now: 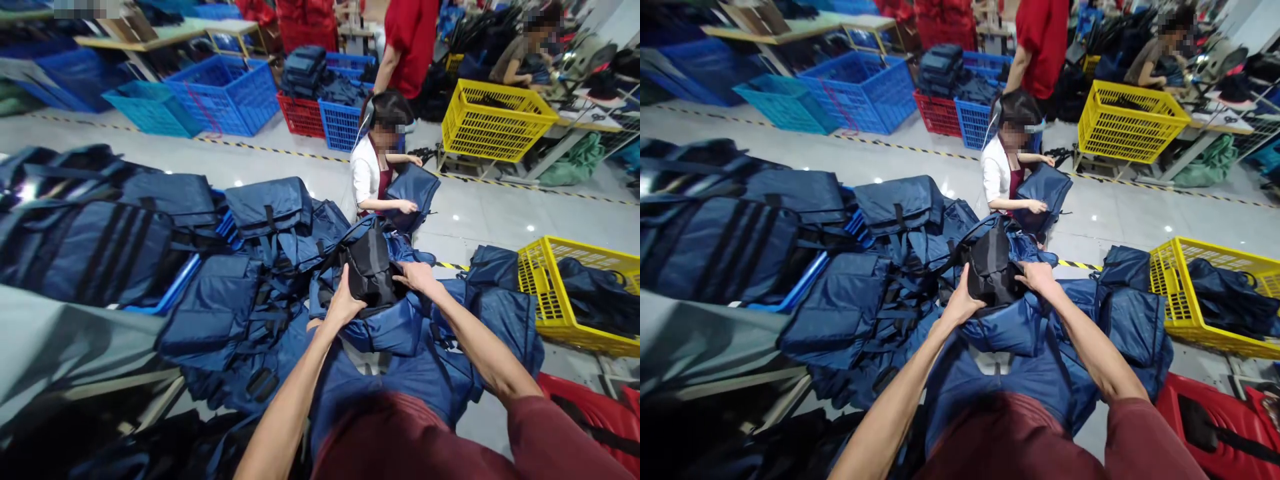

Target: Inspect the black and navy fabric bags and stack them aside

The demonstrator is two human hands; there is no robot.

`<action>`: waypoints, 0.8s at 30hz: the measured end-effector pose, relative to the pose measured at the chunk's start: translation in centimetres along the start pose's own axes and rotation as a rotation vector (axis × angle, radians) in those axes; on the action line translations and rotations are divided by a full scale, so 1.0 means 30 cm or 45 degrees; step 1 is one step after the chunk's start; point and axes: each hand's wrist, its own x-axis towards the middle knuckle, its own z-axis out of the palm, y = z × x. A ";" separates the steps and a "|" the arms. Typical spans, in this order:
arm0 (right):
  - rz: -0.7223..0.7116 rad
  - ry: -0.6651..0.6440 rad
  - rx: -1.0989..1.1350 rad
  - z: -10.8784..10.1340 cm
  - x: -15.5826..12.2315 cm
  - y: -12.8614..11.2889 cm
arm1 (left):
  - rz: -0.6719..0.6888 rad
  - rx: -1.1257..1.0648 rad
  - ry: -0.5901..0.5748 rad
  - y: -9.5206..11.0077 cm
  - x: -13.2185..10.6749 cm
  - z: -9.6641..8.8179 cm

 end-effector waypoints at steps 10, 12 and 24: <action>-0.023 0.414 0.267 -0.020 -0.174 0.147 | 0.333 0.965 0.005 0.138 -0.150 -0.347; 0.148 0.314 0.360 0.063 -0.172 0.169 | 0.310 1.001 -0.073 0.173 -0.123 -0.307; 0.307 0.065 0.562 0.453 -0.210 0.125 | 0.194 0.991 -0.370 0.142 0.060 -0.271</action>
